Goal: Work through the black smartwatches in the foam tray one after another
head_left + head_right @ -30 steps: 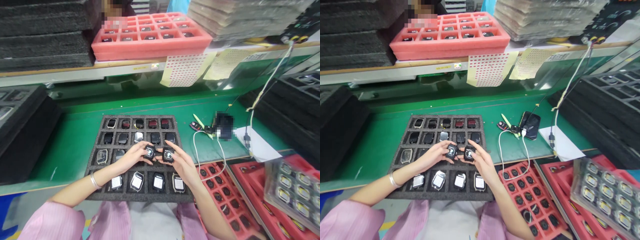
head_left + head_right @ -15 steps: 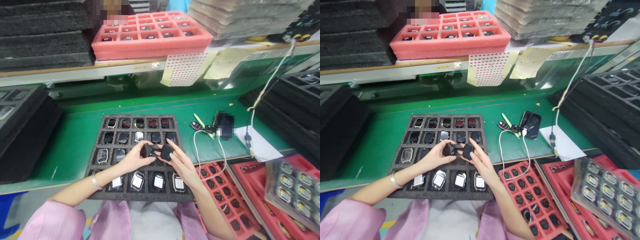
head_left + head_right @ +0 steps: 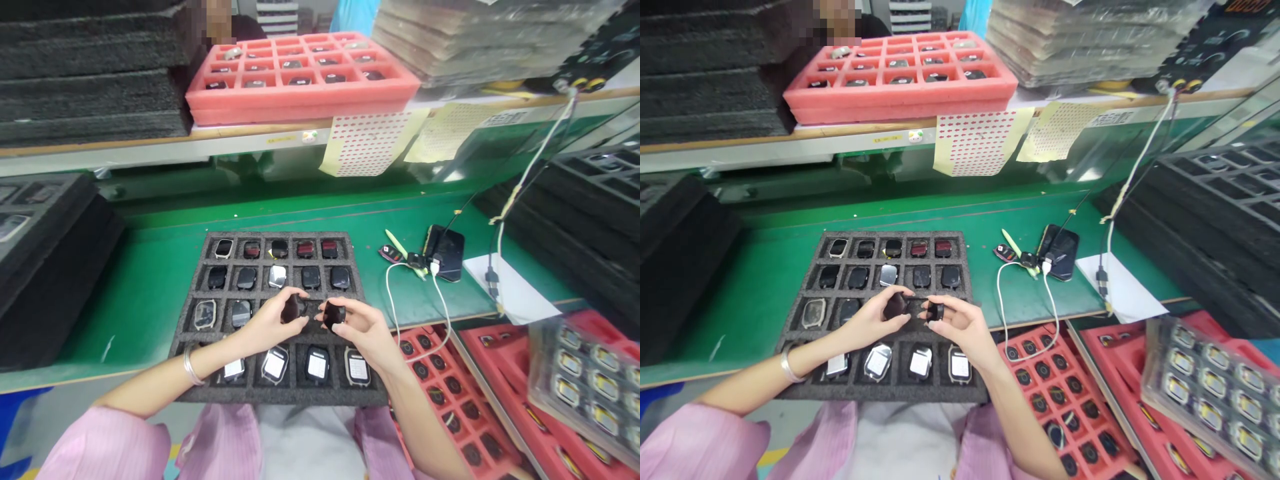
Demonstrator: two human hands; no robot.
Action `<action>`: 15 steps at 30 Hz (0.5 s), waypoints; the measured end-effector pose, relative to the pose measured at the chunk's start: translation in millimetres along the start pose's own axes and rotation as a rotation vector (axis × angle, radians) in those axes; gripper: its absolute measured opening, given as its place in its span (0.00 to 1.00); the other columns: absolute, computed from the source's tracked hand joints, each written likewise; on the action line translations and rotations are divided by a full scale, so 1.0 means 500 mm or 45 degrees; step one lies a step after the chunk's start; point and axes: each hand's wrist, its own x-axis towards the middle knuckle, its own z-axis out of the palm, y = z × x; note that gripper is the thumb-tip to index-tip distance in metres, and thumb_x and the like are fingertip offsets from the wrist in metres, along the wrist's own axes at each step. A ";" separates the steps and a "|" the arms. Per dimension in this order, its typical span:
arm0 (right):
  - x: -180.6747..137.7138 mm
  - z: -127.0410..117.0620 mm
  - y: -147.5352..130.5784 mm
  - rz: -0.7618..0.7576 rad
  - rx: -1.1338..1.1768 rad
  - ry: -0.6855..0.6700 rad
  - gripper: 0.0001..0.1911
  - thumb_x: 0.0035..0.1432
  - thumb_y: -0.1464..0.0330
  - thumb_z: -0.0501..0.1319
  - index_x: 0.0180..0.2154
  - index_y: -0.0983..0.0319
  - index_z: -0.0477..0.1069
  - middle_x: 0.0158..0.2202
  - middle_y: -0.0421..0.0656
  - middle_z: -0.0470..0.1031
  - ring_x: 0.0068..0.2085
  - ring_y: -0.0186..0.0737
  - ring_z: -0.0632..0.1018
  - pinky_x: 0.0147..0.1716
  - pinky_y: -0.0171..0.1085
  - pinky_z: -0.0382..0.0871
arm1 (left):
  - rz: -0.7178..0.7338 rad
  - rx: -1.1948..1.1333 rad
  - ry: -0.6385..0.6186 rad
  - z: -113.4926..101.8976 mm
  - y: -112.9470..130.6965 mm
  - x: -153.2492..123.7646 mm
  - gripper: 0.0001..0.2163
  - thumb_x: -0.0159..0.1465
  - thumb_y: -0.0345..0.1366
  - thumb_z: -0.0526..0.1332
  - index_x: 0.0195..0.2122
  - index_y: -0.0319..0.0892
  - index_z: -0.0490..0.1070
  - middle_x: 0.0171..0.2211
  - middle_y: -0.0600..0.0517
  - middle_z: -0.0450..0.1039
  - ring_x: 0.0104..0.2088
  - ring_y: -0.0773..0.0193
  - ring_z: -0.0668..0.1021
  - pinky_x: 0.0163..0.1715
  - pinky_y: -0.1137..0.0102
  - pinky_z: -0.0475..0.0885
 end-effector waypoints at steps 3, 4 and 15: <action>-0.001 0.002 -0.003 0.018 -0.007 -0.009 0.19 0.52 0.69 0.69 0.47 0.59 0.73 0.45 0.48 0.77 0.44 0.47 0.79 0.44 0.45 0.73 | 0.017 -0.031 -0.017 0.001 0.001 0.002 0.18 0.59 0.34 0.61 0.50 0.42 0.62 0.47 0.47 0.68 0.50 0.54 0.70 0.52 0.63 0.63; -0.002 0.003 -0.005 0.018 -0.009 -0.004 0.19 0.53 0.68 0.68 0.48 0.59 0.72 0.46 0.48 0.76 0.44 0.47 0.79 0.45 0.45 0.73 | 0.023 -0.044 -0.026 0.002 0.002 0.002 0.18 0.59 0.33 0.60 0.50 0.42 0.62 0.48 0.47 0.68 0.50 0.54 0.70 0.52 0.63 0.63; -0.005 -0.002 0.000 0.027 0.054 -0.010 0.17 0.53 0.69 0.68 0.46 0.61 0.74 0.45 0.47 0.77 0.44 0.43 0.79 0.48 0.42 0.70 | -0.033 -0.045 -0.014 0.002 0.011 -0.007 0.14 0.59 0.33 0.58 0.48 0.42 0.64 0.47 0.46 0.71 0.50 0.55 0.72 0.53 0.63 0.63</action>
